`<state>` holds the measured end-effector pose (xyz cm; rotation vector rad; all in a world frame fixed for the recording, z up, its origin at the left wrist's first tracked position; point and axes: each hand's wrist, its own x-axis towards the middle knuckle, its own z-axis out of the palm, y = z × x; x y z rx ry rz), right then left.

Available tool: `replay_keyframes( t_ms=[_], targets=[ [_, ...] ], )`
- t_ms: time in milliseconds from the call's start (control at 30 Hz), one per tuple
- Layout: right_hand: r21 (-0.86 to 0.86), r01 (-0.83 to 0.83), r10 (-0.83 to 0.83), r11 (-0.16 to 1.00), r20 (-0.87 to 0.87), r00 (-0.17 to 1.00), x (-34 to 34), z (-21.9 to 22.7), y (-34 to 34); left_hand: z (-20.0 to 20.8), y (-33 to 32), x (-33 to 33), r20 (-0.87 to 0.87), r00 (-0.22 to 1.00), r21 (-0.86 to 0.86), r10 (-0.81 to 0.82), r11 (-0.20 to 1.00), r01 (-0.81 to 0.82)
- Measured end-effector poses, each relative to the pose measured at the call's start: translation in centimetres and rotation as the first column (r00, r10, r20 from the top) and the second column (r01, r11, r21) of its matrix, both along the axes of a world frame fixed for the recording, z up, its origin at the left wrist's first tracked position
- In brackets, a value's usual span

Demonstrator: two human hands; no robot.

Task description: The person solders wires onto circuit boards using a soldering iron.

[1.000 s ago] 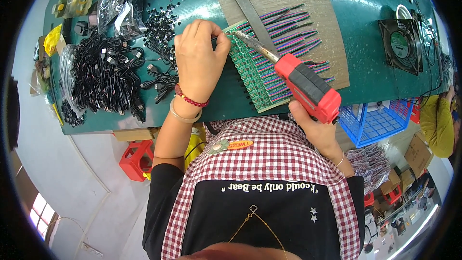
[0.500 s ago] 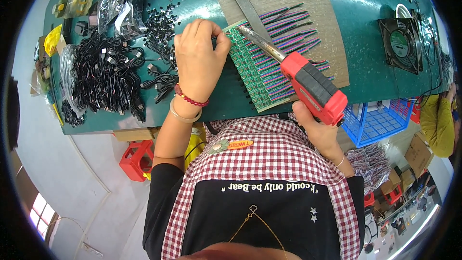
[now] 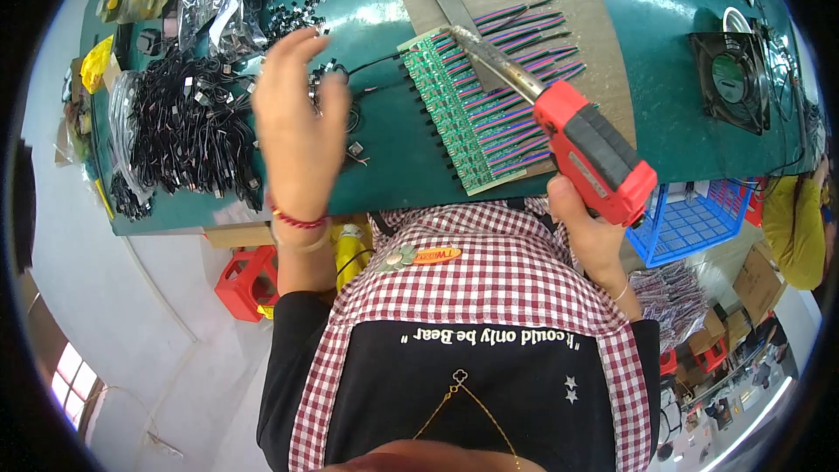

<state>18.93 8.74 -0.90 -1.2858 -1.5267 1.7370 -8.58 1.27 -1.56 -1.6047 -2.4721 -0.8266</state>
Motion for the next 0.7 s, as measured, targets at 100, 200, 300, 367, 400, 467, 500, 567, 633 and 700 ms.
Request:
replay_keyframes(
  t_ms=[100, 200, 300, 367, 400, 467, 500, 567, 633, 700],
  targets=[
    [-0.018, 0.019, -0.02, 1.0, -0.064, 0.998, -0.2, 0.1, 0.5, 0.5, -3.0, -1.8, 0.138, 0.99, -0.183, 0.013, 0.983, 0.013],
    [0.016, -0.01, 0.011, 1.0, -0.075, 0.997, -0.6, 0.2, 0.8, 0.4, -4.4, 0.3, 0.148, 0.989, -0.334, -0.024, 0.94, 0.073],
    [0.062, -0.018, 0.024, 0.998, -0.111, 0.994, -0.6, 0.1, 0.7, 0.0, -5.3, 0.8, 0.161, 0.987, -0.367, 0.0, 0.928, 0.059],
    [0.093, -0.032, 0.042, 0.995, -0.106, 0.993, -0.8, -0.1, 0.6, -1.0, -6.4, -0.1, 0.294, 0.955, -0.27, -0.045, 0.954, 0.128],
    [0.125, -0.041, 0.054, 0.991, -0.103, 0.993, -0.8, -0.1, 0.5, -1.5, -6.6, -0.2, 0.28, 0.958, -0.236, -0.056, 0.964, 0.125],
    [0.128, -0.051, 0.066, 0.991, -0.115, 0.991, -0.9, -0.2, 0.6, -1.4, -6.6, 0.1, 0.229, 0.972, -0.23, -0.049, 0.968, 0.103],
    [0.132, -0.055, 0.072, 0.99, -0.128, 0.989, -0.8, -0.2, 0.7, -1.4, -6.6, 0.2, 0.177, 0.983, -0.222, -0.048, 0.971, 0.088],
    [0.148, -0.062, 0.084, 0.987, -0.147, 0.986, -0.7, -0.2, 0.8, -2.1, -7.0, -0.3, 0.172, 0.985, -0.201, -0.029, 0.977, 0.064],
    [0.165, -0.069, 0.097, 0.984, -0.167, 0.981, -0.8, -0.2, 0.8, -2.2, -7.5, -0.7, 0.167, 0.986, -0.179, -0.01, 0.983, 0.04],
    [0.175, -0.066, 0.096, 0.982, -0.166, 0.981, -1.0, 0.1, 0.7, -1.9, -7.8, -1.0, 0.148, 0.988, -0.151, -0.039, 0.987, 0.061]
  ],
)
